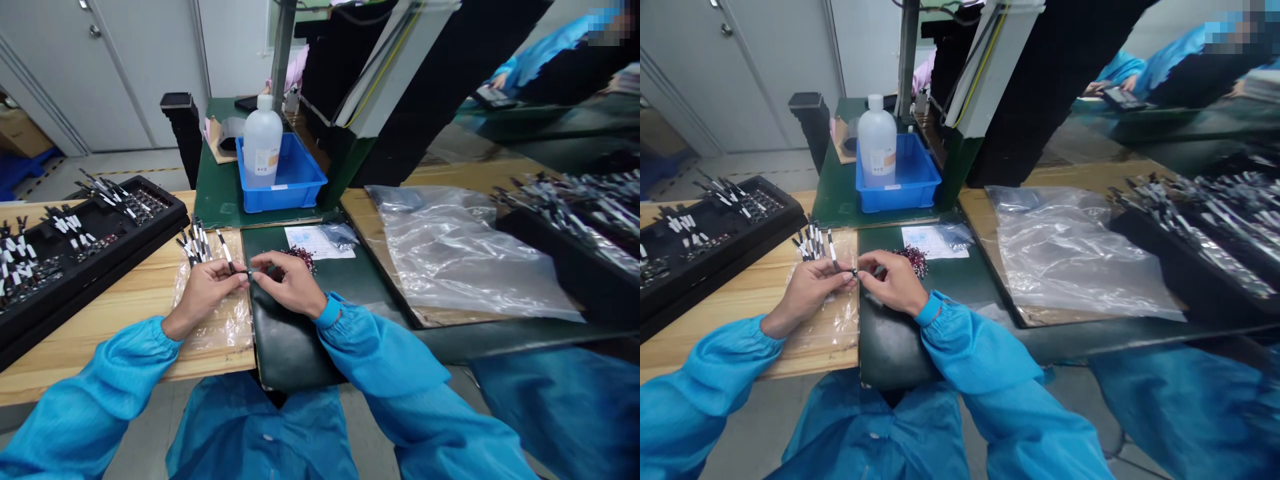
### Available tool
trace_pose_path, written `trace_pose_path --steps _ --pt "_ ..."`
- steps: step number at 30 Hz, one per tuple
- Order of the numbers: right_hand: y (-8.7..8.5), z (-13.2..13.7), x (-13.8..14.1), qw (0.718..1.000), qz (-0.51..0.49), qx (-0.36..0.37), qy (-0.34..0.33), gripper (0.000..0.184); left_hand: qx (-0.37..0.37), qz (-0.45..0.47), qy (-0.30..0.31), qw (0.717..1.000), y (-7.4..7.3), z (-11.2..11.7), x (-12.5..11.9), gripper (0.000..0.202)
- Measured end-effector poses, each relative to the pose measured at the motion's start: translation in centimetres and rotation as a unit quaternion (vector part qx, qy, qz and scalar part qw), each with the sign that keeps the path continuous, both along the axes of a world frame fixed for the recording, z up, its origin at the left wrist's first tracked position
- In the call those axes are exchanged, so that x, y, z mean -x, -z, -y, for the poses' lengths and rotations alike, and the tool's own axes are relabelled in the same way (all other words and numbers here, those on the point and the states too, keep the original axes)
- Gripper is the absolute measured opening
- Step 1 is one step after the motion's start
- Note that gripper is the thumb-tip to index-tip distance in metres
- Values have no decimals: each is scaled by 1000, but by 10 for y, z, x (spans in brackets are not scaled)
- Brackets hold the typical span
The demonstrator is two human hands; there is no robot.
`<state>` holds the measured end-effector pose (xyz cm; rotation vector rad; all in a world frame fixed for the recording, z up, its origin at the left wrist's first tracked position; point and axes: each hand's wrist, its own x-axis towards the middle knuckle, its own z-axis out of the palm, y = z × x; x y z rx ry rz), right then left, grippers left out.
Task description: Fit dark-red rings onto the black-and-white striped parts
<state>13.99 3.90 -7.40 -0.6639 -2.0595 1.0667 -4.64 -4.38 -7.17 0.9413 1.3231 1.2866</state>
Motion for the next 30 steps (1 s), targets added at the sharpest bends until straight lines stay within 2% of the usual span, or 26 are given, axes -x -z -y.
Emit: trace_pose_path --steps 3,5,7,10,15,26,30 --pt "-2 -1 -1 997 -46 -58 30 37 0 12 -20 1000 -1 -1 -1 37" --pt "-3 1 -1 988 -73 -108 86 35 -3 14 -34 999 -2 -1 -2 38" --pt "-3 5 -1 980 -84 -133 123 24 -7 15 -48 999 -3 -1 -3 38" --pt "0 12 2 983 -84 -130 100 16 -20 15 -57 998 -3 0 -4 39" --pt "6 16 8 988 -79 -108 72 21 -35 -10 -57 998 -2 2 -9 39" --pt "6 13 7 987 -95 -89 90 24 -82 -141 -25 986 -4 7 -12 32" --pt "7 15 5 988 -45 -109 102 29 -107 -212 -30 971 -9 12 -14 33"
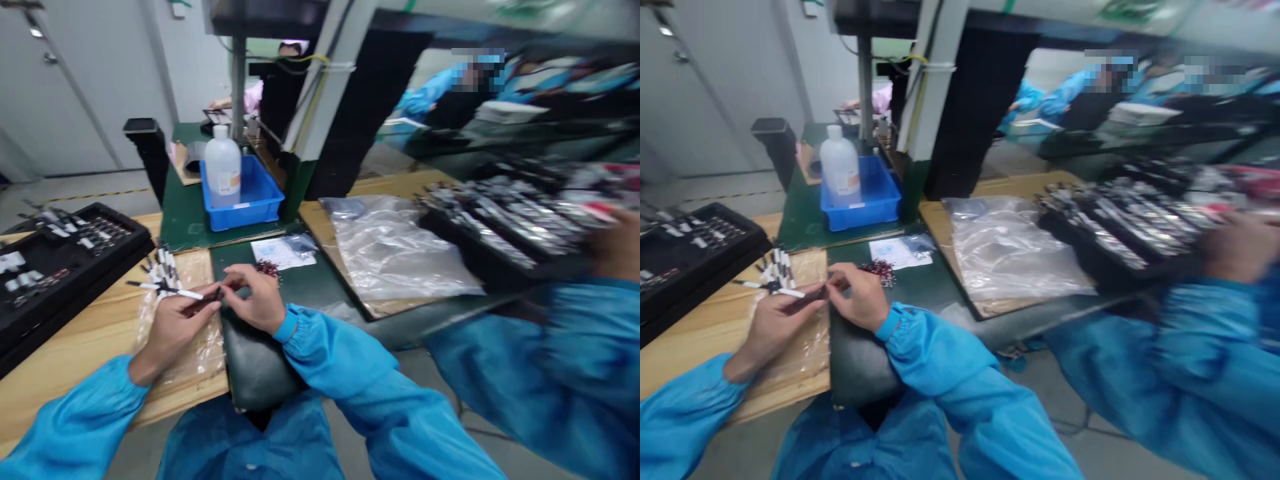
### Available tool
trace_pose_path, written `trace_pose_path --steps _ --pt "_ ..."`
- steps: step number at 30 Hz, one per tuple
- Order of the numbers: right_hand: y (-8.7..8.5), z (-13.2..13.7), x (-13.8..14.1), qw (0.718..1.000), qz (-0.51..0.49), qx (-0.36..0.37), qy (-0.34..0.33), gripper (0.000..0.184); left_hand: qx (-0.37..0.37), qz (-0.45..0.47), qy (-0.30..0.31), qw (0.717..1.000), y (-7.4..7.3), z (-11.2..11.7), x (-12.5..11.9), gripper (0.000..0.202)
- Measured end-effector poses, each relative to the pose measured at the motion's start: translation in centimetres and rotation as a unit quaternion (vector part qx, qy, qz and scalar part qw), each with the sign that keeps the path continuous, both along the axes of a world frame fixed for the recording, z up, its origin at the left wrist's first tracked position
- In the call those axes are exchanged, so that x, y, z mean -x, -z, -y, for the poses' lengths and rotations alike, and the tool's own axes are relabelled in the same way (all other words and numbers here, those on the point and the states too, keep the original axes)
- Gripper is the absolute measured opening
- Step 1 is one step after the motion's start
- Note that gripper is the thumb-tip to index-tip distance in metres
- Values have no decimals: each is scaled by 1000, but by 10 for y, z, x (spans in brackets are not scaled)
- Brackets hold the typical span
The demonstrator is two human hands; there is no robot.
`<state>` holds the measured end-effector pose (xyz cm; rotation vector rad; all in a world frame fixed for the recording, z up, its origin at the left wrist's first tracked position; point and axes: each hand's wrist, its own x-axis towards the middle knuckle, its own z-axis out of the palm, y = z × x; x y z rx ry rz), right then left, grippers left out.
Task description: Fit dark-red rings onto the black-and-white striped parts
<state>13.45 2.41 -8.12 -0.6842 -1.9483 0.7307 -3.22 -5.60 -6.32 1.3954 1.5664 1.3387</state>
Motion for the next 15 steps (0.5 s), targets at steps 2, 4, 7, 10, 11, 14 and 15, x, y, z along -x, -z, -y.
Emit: trace_pose_path --steps 2,4,7,10,11,14,15 --pt "2 1 1 999 34 -14 2 31 -5 -49 -13 999 -2 2 -1 31" --pt "5 0 2 997 70 -27 -2 33 -1 -85 -29 996 -2 3 0 29" --pt "10 -5 5 994 97 -41 2 34 21 -109 -45 993 0 3 2 23" --pt "12 -6 7 993 106 -52 5 35 58 -141 -43 987 5 5 8 24" --pt "12 -6 7 993 105 -56 3 37 62 -151 -41 986 8 6 10 24" --pt "12 -6 7 992 106 -64 -7 39 55 -162 -32 985 16 5 17 23" --pt "12 -6 8 992 109 -67 -7 39 58 -173 -29 983 19 5 19 23"
